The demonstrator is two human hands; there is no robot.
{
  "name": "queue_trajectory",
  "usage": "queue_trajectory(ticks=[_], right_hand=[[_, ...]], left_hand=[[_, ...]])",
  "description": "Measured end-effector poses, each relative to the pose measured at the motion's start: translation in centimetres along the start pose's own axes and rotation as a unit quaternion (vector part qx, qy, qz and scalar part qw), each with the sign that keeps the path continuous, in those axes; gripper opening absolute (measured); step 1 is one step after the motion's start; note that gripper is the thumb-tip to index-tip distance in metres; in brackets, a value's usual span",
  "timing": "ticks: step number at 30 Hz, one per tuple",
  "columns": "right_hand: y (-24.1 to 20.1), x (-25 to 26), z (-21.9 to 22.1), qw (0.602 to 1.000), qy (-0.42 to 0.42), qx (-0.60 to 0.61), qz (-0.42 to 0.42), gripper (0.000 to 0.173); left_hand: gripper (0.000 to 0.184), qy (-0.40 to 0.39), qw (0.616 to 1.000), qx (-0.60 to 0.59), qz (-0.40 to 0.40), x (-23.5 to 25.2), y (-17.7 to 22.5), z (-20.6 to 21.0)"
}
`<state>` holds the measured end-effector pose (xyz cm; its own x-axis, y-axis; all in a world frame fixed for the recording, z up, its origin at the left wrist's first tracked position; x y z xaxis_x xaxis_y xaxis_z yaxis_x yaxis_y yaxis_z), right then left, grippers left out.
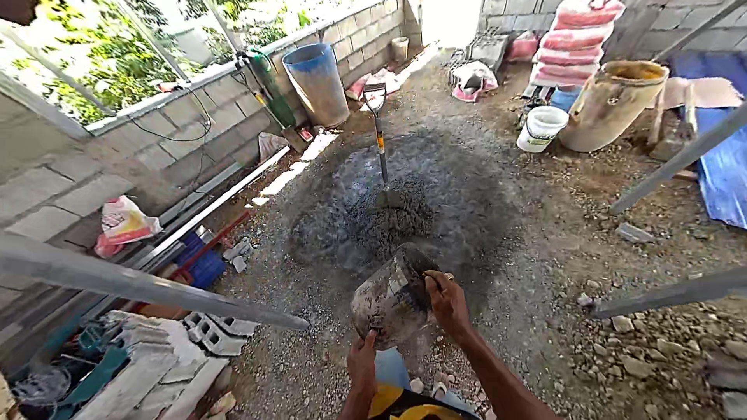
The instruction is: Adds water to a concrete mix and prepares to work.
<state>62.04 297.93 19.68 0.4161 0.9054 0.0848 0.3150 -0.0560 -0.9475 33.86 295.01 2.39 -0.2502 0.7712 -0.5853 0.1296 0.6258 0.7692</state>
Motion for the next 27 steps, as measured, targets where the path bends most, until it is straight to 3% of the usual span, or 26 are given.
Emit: queue_trajectory(ticks=[3, 6, 10, 15, 17, 20, 23, 27], right_hand=[[5.6, 4.3, -3.9, 0.991, 0.021, -0.006, 0.133, 0.035], [11.7, 7.1, -7.3, 0.966, 0.088, 0.002, 0.244, 0.033], [18.5, 8.7, -11.4, 0.924, 0.186, -0.030, 0.334, 0.033], [20.7, 16.1, -13.4, 0.866, 0.302, -0.075, 0.393, 0.033], [22.3, 19.5, -12.3, 0.856, 0.320, -0.054, 0.402, 0.032], [27.8, 24.3, -8.7, 0.856, 0.300, 0.024, 0.421, 0.035], [35.5, 28.6, -2.9, 0.842, 0.254, 0.095, 0.467, 0.039], [44.4, 35.2, 5.8, 0.809, 0.219, 0.141, 0.527, 0.037]], left_hand=[[0.040, 0.017, 0.990, 0.117, 0.076, 3.0, 5.2, 4.0], [0.041, -0.027, 0.981, 0.168, 0.093, 6.6, 9.6, 10.4], [0.043, -0.154, 0.971, 0.177, 0.056, 12.9, 10.0, 20.9], [0.043, -0.286, 0.927, 0.241, 0.009, 19.9, 13.4, 30.8], [0.041, -0.286, 0.932, 0.225, 0.000, 23.4, 14.6, 32.2], [0.034, -0.224, 0.958, 0.175, 0.045, 29.8, 16.4, 32.7], [0.031, -0.159, 0.972, 0.156, 0.075, 35.7, 19.0, 32.5], [0.034, -0.081, 0.964, 0.221, 0.120, 42.9, 21.0, 33.5]])
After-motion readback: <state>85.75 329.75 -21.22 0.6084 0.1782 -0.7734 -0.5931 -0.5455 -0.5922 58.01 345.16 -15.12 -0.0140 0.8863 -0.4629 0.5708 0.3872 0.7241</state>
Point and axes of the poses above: each hand's wrist, its own x-axis towards the middle knuckle, its own z-axis out of the palm, y = z × x, the point moved 8 cm from there along x, towards the middle knuckle, and after that the axes turned 9 degrees about x, right-handed, at the moved point
